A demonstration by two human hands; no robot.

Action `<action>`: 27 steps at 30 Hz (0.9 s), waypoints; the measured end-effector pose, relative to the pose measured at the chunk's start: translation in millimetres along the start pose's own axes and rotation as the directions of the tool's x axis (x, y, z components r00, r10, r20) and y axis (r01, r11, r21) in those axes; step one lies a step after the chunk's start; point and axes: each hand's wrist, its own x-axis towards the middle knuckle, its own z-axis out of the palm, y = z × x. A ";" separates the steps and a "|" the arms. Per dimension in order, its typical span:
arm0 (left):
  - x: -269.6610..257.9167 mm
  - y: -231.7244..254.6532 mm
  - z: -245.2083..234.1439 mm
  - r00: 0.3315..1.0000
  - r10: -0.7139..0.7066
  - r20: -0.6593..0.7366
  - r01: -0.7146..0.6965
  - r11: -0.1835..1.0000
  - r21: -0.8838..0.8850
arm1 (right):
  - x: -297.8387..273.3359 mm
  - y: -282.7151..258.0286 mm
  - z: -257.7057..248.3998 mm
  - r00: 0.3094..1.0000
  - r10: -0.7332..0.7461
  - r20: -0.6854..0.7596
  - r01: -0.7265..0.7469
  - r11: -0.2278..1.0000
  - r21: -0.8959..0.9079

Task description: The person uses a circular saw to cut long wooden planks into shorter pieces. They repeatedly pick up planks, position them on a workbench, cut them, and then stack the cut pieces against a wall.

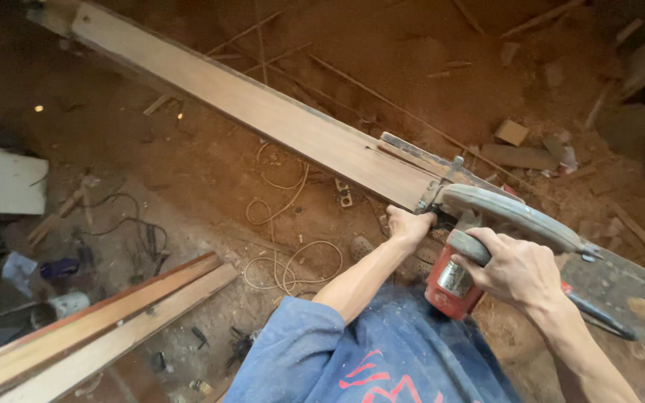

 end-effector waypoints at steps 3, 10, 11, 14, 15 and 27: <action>3.6 5.0 -11.2 1.000 -0.020 -0.009 0.021 0.997 0.074 | 4.8 -6.2 3.5 1.000 -0.010 -0.002 0.010 1.000 0.007; 24.0 14.8 -48.6 0.991 -0.021 0.134 0.003 0.992 0.128 | 27.3 -34.8 4.0 0.998 -0.039 -0.043 0.040 0.999 0.027; 27.6 14.2 -54.3 0.987 -0.026 0.156 0.008 0.993 0.119 | 30.1 -39.3 4.7 0.998 -0.039 -0.050 0.041 0.998 0.043; 42.0 15.0 -66.1 0.973 -0.046 0.227 0.010 0.987 0.161 | 38.8 -50.2 8.3 1.000 -0.005 -0.014 0.005 1.000 0.016; 47.2 16.1 -68.3 0.967 -0.054 0.250 0.007 0.983 0.186 | 41.9 -52.9 9.0 1.000 0.013 0.007 -0.013 1.000 -0.005; 63.1 8.3 -78.4 0.940 -0.010 0.342 -0.040 0.990 0.138 | 55.0 -71.0 7.3 0.999 0.031 -0.009 -0.031 0.999 0.021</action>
